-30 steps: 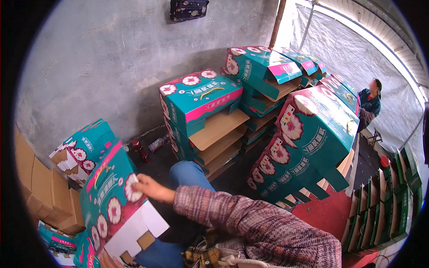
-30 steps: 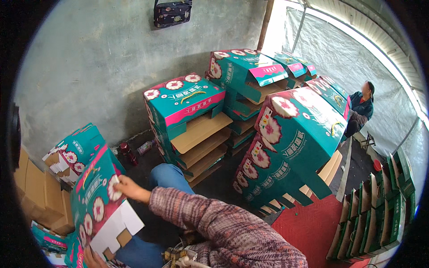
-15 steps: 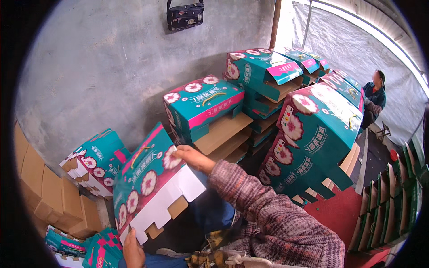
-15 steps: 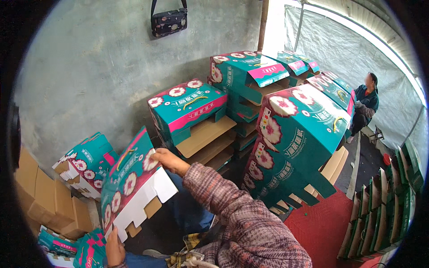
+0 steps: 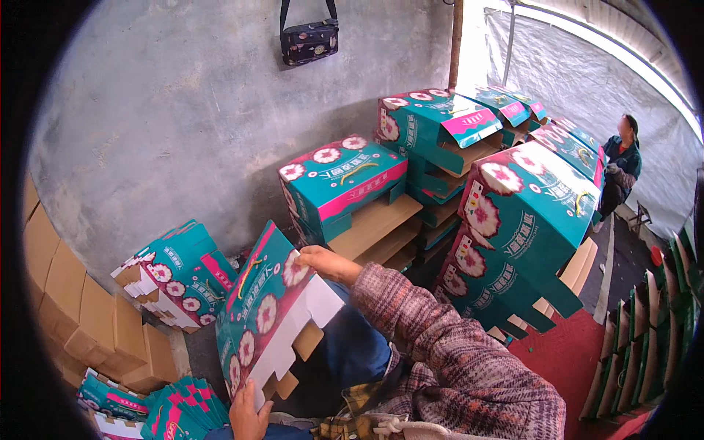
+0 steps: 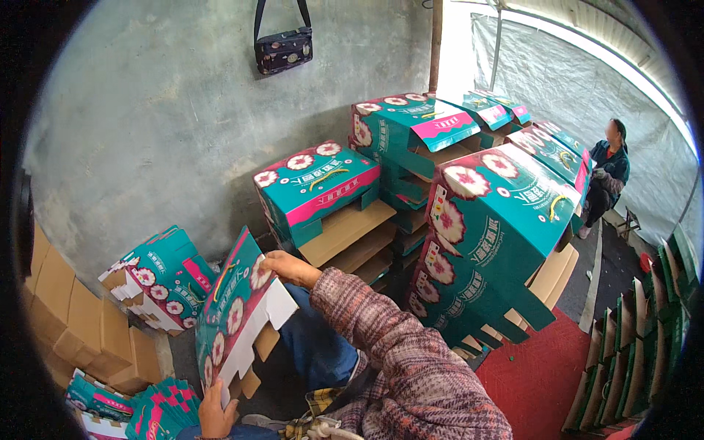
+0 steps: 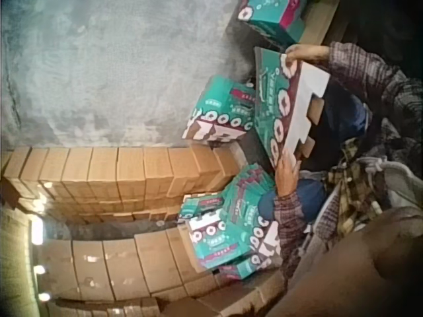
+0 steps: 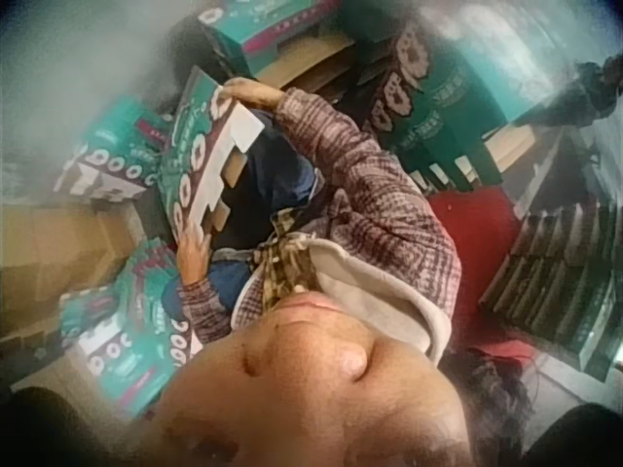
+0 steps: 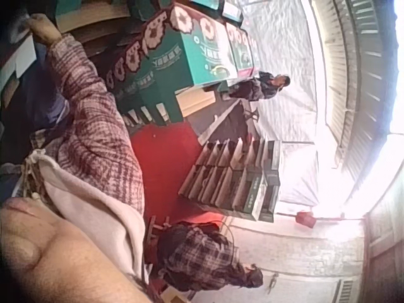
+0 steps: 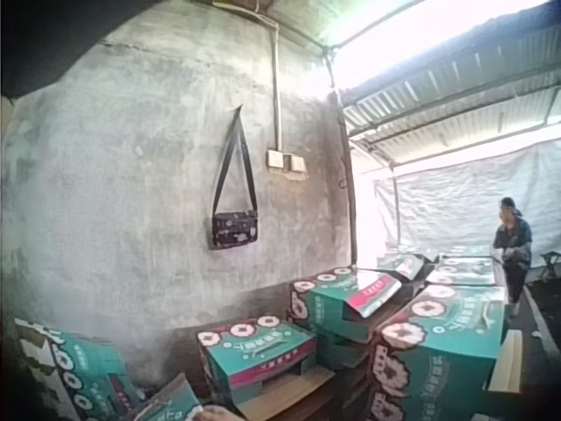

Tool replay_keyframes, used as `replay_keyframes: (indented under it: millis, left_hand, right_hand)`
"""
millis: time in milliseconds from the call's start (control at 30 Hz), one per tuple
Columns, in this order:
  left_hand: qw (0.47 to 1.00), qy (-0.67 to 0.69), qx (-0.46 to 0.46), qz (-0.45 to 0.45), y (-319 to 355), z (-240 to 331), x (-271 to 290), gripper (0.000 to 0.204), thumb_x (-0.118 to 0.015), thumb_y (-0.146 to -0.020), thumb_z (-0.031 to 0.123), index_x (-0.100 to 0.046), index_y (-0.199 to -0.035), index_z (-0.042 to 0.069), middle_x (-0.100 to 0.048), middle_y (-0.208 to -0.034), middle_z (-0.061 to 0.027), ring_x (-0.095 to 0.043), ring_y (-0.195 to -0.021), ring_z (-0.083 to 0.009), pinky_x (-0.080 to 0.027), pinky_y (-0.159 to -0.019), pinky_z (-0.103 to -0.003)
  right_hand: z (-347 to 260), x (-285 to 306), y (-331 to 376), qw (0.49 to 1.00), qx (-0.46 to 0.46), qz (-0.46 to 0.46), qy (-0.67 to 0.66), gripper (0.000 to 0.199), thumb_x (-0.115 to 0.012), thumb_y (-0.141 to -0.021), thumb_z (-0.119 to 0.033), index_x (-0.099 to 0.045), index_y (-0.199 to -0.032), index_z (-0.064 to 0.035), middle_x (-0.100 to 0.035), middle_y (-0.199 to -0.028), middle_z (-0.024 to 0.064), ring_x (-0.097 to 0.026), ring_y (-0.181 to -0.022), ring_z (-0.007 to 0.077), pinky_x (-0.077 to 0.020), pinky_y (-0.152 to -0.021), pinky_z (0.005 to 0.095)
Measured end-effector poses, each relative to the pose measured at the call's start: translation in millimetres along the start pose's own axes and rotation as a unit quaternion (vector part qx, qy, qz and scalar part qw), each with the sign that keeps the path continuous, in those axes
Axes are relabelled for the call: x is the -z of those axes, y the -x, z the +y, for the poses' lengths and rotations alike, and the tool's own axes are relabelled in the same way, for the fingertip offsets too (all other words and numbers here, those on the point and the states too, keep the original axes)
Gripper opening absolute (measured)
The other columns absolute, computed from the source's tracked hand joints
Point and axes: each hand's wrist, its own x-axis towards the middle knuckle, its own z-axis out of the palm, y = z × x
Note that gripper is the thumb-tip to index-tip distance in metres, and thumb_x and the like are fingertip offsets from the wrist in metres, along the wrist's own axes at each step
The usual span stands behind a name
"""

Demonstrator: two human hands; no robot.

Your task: The person is manually folding and assembling colorful cardboard boxes for packaging.

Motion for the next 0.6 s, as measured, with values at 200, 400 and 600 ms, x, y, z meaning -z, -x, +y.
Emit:
replay_keyframes:
  millis: [200, 400, 600]
  left_hand:
    - [1.000, 0.015, 0.009, -0.010, -3, -10, -4, 0.045, -0.061, -0.088, 0.023, -0.052, -0.129, 0.006, -0.057, -0.120, -0.0211, -0.055, -0.110, -0.0354, -0.046, -0.090, -0.041]
    - [0.991, -0.090, -0.033, -0.096, -27, -24, -9, 0.051, -0.064, -0.082, 0.019, -0.050, -0.130, 0.006, -0.055, -0.112, -0.0184, -0.057, -0.100, -0.0334, -0.046, -0.083, -0.042]
    - [0.981, -0.135, -0.133, -0.046, -43, -47, -41, 0.052, -0.058, -0.079, 0.011, -0.047, -0.129, 0.003, -0.057, -0.099, -0.0158, -0.061, -0.080, -0.0326, -0.051, -0.065, -0.041]
  right_hand:
    - [-7, 6, 9, 0.998, -0.008, -0.048, -0.040, 0.020, -0.057, -0.085, -0.021, -0.061, -0.093, -0.0026, -0.065, -0.081, 0.0043, -0.061, -0.065, 0.0111, -0.0498, -0.055, 0.0240]
    - [-12, 18, -1, 0.998, -0.022, -0.064, 0.002, 0.020, -0.056, -0.086, -0.018, -0.062, -0.095, -0.0004, -0.067, -0.084, 0.0052, -0.064, -0.069, 0.0132, -0.0525, -0.060, 0.0260]
    - [-16, 15, -5, 0.996, -0.017, -0.087, 0.002, 0.017, -0.056, -0.087, -0.014, -0.062, -0.093, 0.0003, -0.067, -0.087, 0.0062, -0.064, -0.077, 0.0137, -0.0518, -0.070, 0.0262]
